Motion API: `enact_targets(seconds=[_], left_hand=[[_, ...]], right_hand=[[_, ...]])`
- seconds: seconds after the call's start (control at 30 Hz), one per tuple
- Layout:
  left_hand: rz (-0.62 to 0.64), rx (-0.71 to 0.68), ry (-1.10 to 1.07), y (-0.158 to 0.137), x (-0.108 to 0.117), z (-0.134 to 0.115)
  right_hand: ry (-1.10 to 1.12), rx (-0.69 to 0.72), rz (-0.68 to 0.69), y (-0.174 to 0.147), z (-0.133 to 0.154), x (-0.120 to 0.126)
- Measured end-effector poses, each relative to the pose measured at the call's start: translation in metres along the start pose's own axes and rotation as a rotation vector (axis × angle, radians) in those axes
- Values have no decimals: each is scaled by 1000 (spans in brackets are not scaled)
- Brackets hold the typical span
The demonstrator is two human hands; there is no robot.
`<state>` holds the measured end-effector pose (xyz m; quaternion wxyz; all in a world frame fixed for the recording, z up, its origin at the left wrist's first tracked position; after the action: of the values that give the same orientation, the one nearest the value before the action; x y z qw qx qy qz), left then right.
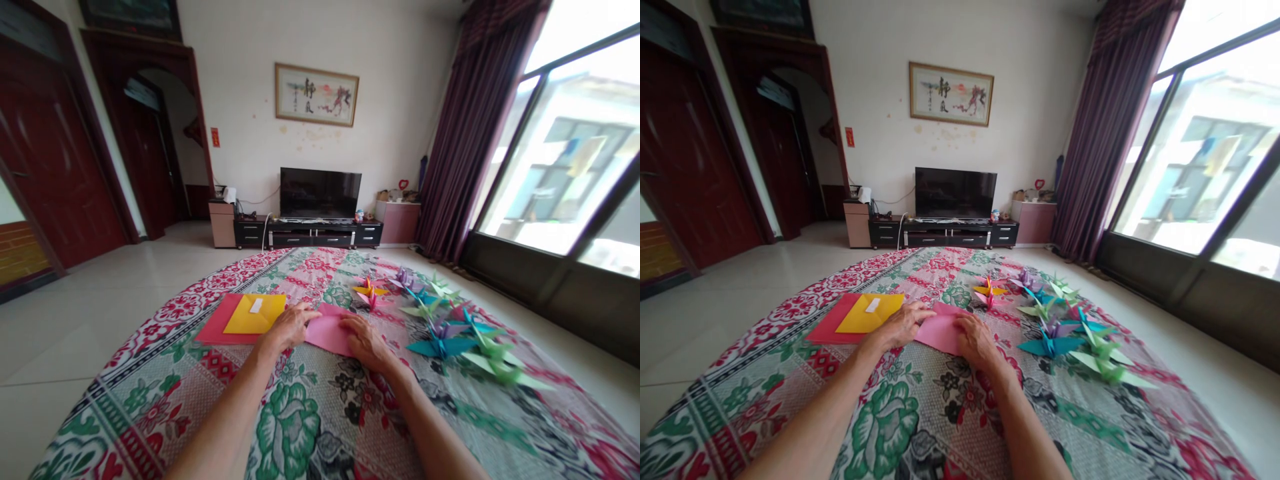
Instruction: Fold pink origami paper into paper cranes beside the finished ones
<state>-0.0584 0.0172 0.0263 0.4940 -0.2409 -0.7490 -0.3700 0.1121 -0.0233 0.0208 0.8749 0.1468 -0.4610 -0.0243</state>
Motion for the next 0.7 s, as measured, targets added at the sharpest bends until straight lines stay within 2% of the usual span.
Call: enact_targets(seconds=[0.17,0.33,0.5,0.7], left_hand=[[-61,-23,-125,2,-3,3],[-90,-20,-229,0,-6,4],[-68,-38,-213,2,-10,-4],[-160,73,-75,8,-14,-4]], right_hand=[[104,32,-13,3,-9,2],[86,-1,9,3,-16,4],[-12,-23,1,2,-16,3],[1,-3,3,1,-20,0]])
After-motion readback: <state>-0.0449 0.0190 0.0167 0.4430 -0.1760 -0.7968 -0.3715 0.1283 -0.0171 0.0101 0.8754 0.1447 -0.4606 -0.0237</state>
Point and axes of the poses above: each hand's wrist, its own y-axis towards the middle knuckle, its own x-axis out of the back of the hand, z = x × y, the point moved 5 cm from there along y, towards the middle knuckle, and after that the axes turned 15 degrees about -x, right-handed, at the moved point
